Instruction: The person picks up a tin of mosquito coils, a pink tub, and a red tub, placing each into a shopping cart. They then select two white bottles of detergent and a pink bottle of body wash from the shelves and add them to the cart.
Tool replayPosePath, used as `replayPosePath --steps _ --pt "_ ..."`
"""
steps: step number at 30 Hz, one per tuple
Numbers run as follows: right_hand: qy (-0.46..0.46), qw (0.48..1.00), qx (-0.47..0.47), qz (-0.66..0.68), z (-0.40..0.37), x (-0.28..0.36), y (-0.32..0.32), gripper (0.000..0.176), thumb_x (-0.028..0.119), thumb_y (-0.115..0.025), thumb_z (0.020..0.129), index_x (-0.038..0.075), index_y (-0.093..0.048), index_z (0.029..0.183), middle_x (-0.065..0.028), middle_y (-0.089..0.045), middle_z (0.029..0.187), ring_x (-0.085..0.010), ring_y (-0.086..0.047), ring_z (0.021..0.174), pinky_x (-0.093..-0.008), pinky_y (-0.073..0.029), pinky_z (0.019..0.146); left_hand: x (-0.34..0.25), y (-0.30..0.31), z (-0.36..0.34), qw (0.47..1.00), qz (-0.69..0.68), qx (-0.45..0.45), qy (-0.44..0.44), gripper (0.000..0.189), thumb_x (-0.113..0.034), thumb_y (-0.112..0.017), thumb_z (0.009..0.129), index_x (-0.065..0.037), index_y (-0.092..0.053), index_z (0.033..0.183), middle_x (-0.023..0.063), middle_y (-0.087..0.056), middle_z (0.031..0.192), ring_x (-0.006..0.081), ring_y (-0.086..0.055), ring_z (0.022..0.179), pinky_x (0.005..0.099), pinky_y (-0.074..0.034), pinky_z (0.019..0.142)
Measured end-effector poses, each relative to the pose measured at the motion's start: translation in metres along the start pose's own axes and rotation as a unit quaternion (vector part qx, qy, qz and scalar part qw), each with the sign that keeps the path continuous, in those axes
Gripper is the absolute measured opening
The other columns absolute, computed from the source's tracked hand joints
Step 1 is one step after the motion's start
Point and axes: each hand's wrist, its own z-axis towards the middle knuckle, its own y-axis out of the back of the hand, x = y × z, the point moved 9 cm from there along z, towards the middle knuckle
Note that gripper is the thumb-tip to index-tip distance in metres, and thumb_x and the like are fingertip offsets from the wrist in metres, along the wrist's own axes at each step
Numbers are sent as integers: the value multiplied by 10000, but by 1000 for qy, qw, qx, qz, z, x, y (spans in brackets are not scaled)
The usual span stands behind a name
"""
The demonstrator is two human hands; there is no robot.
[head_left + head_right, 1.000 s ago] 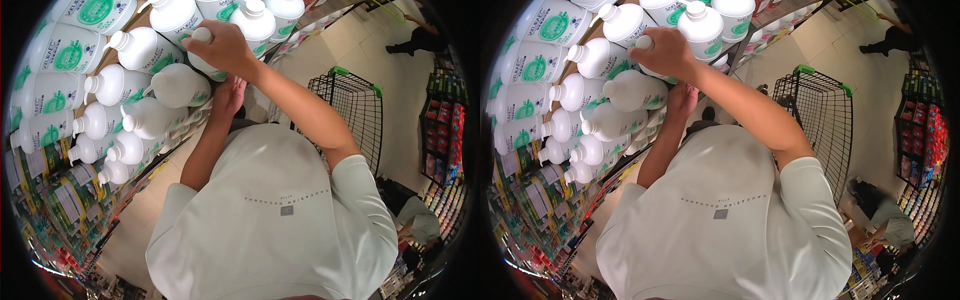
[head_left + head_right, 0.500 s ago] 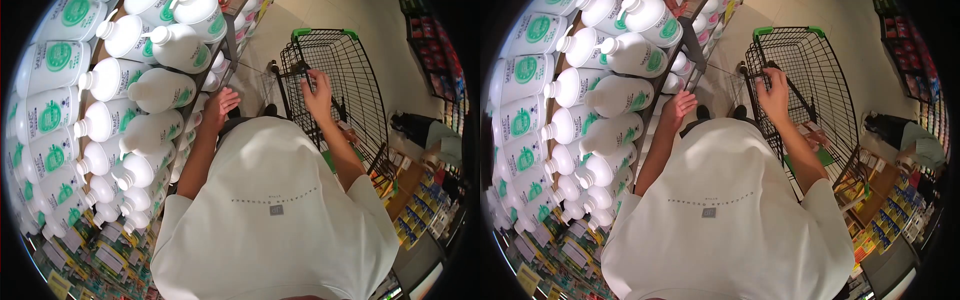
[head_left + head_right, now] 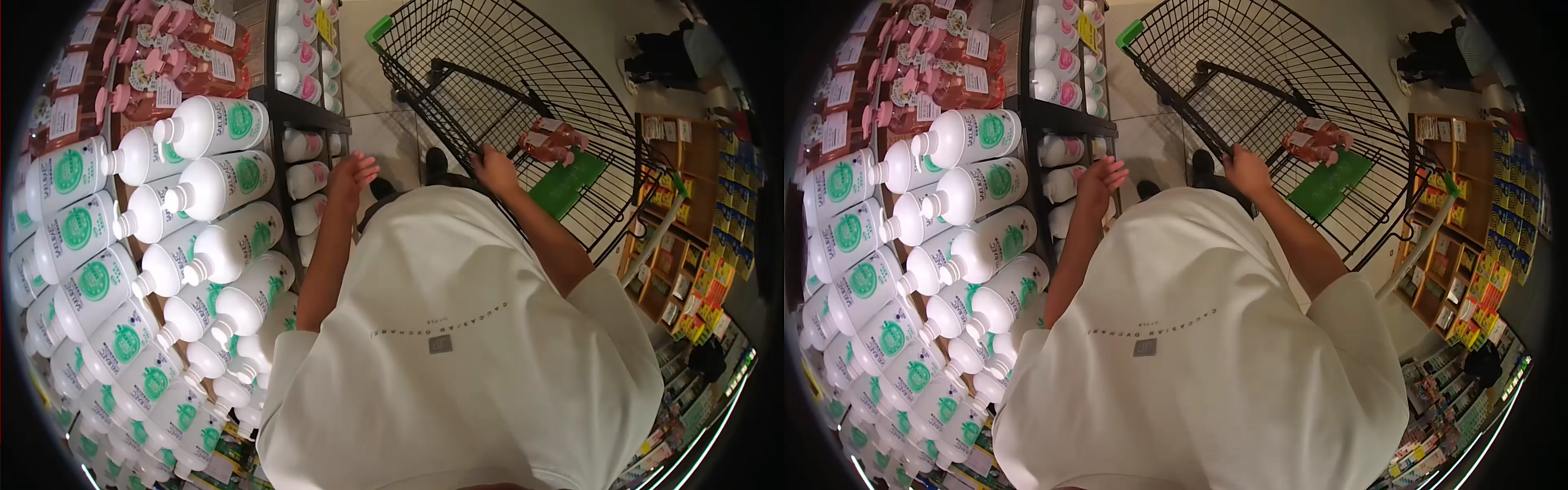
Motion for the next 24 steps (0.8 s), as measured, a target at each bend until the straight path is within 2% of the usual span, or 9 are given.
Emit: replayPosePath --steps 6,8,14,17,20,24 --pt "15 1000 -2 5 8 3 -2 260 252 -564 912 -1 -586 966 -247 -672 814 -428 -662 791 -528 -526 731 0 -12 -3 999 30 -16 2 397 -309 -622 953 6 -551 1183 165 -658 1099 280 -671 985 370 -539 862" --pt "17 1000 -2 3 12 5 -2 256 246 -562 912 -3 -584 967 -246 -670 799 -430 -661 782 -527 -528 725 4 -3 -3 999 25 -34 -4 355 -260 -609 950 -2 -550 1188 173 -668 1089 284 -691 926 358 -564 793" --pt "50 998 -27 1 25 18 -2 234 223 -565 902 1 -582 973 -240 -661 754 -434 -660 749 -535 -530 699 17 16 -15 998 23 -62 14 385 -270 -627 940 13 -543 1186 197 -643 1139 310 -674 978 409 -541 860" --pt "57 998 -30 7 34 25 1 231 213 -571 894 -5 -585 971 -244 -661 756 -439 -659 751 -541 -529 703 19 19 -18 997 28 -69 10 396 -275 -623 943 21 -536 1191 202 -642 1139 315 -674 976 408 -543 855" --pt "62 997 -46 25 41 33 4 249 218 -582 880 -12 -588 977 -255 -663 779 -443 -659 771 -542 -530 717 20 21 -22 997 24 -78 5 400 -274 -616 947 26 -533 1197 208 -644 1131 315 -674 976 408 -544 854" --pt "33 999 -16 31 58 37 2 320 257 -615 854 -23 -593 1008 -283 -665 863 -437 -663 835 -534 -530 762 22 19 -25 997 20 -68 -5 406 -278 -622 943 26 -535 1198 212 -645 1128 316 -673 978 407 -545 850"
